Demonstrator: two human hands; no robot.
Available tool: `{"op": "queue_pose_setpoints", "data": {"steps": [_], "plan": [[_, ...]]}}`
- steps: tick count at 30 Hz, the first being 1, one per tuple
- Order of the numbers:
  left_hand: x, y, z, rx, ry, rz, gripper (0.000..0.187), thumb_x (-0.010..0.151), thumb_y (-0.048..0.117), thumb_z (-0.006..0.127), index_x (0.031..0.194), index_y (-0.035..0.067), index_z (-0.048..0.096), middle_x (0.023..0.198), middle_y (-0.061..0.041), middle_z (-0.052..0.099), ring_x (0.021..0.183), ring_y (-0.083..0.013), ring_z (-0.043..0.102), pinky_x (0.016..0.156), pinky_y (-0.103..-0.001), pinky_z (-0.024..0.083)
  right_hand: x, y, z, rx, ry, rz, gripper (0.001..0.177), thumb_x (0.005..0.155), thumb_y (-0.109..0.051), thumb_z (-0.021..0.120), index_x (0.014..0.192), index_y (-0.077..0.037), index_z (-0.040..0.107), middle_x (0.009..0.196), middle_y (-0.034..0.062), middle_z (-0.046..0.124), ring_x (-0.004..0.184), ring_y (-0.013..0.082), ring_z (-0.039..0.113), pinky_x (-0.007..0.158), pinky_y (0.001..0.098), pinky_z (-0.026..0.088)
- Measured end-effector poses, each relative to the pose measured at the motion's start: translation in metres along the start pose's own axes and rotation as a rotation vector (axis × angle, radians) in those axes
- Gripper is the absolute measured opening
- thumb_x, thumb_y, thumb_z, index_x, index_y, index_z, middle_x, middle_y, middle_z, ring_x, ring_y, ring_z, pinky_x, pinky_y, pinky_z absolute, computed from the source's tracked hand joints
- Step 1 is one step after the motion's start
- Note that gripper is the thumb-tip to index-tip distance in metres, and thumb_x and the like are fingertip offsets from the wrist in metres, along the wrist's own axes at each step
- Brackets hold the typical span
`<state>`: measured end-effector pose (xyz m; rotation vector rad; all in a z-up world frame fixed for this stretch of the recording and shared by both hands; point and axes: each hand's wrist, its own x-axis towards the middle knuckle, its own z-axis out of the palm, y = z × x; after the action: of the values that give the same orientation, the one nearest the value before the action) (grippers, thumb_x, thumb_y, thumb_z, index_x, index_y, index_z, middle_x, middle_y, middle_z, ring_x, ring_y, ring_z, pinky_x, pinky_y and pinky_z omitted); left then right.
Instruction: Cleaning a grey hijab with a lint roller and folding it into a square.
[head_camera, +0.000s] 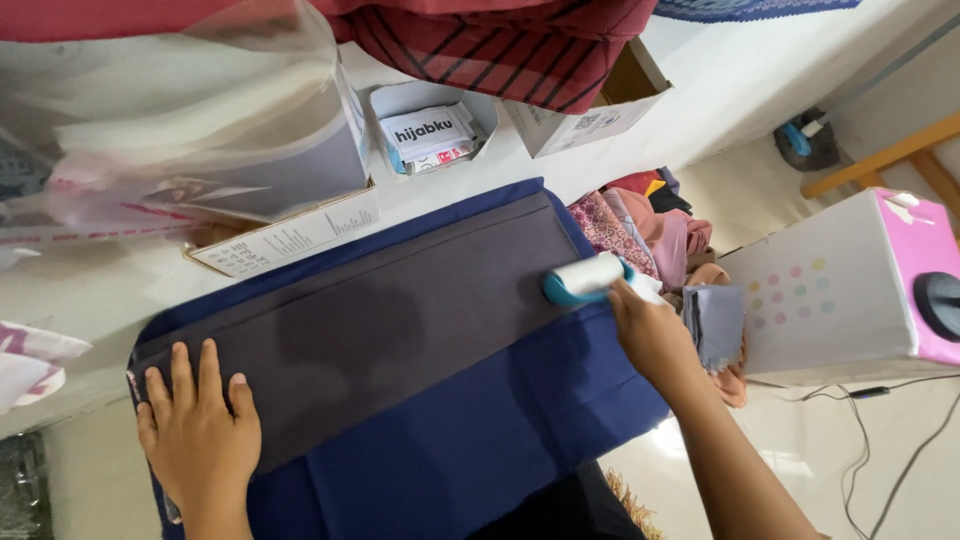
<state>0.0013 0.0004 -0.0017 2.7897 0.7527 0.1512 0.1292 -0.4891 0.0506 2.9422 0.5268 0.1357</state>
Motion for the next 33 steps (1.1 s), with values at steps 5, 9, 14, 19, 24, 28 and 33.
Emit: {"op": "queue_pose_setpoints", "data": {"steps": [5,9,14,19,24,28,33], "plan": [[-0.001,-0.004,0.007,0.013,0.065,0.04,0.061,0.105,0.041,0.032,0.161,0.02,0.041,0.17,-0.009,0.033,0.155,-0.0378,0.025,0.12,-0.055,0.019,0.002,0.002,0.001,0.376,-0.091,0.295,0.018,0.11,-0.031,0.039,0.109,-0.016,0.05,0.072,0.0234,0.06,0.062,0.0552,0.057,0.057,0.0587,0.039],[0.0,-0.002,0.004,0.017,0.044,0.022,0.061,0.105,0.043,0.03,0.161,0.021,0.039,0.17,-0.008,0.032,0.155,-0.037,0.025,0.12,-0.054,0.019,0.078,0.019,0.054,0.214,0.042,0.057,0.013,0.105,-0.014,0.044,0.094,-0.011,0.049,0.081,0.0151,0.054,0.055,0.0462,0.057,0.044,0.0571,0.039],[0.0,0.0,0.001,0.0,0.005,-0.01,0.062,0.104,0.044,0.029,0.161,0.023,0.037,0.171,-0.005,0.029,0.156,-0.0339,0.021,0.122,-0.051,0.015,0.139,0.022,0.041,-0.275,0.144,-0.192,0.019,0.098,-0.009,0.043,0.096,-0.014,0.061,0.091,0.0002,0.061,0.077,0.0295,0.061,0.085,0.0478,0.044],[0.002,-0.004,0.005,0.011,0.035,0.008,0.061,0.104,0.044,0.031,0.161,0.023,0.04,0.17,-0.005,0.032,0.155,-0.035,0.025,0.121,-0.052,0.017,0.095,0.041,0.049,-0.076,0.109,-0.164,0.01,0.095,-0.009,0.046,0.091,-0.012,0.055,0.082,0.0078,0.055,0.077,0.0342,0.058,0.083,0.0493,0.038],[0.0,-0.004,0.006,0.015,0.063,0.031,0.061,0.105,0.043,0.032,0.161,0.021,0.043,0.17,-0.008,0.035,0.154,-0.0373,0.027,0.12,-0.053,0.019,0.002,0.017,-0.008,0.439,-0.101,0.276,0.026,0.109,-0.033,0.042,0.095,-0.012,0.048,0.075,0.0219,0.06,0.068,0.0481,0.057,0.062,0.0538,0.04],[0.0,-0.002,0.003,0.003,0.027,0.007,0.061,0.104,0.043,0.03,0.161,0.022,0.039,0.17,-0.006,0.03,0.155,-0.0351,0.023,0.121,-0.053,0.016,-0.02,0.014,-0.026,0.434,-0.152,0.302,0.03,0.108,-0.034,0.041,0.123,-0.015,0.059,0.072,0.0218,0.066,0.063,0.0446,0.061,0.061,0.0505,0.042],[-0.001,-0.002,0.004,0.018,0.019,-0.004,0.062,0.104,0.045,0.028,0.161,0.023,0.036,0.17,-0.005,0.029,0.156,-0.034,0.021,0.122,-0.052,0.016,0.035,0.029,0.021,0.477,-0.079,0.254,0.029,0.108,-0.033,0.041,0.111,-0.012,0.06,0.082,0.0216,0.067,0.07,0.0458,0.062,0.061,0.0553,0.042]]}}
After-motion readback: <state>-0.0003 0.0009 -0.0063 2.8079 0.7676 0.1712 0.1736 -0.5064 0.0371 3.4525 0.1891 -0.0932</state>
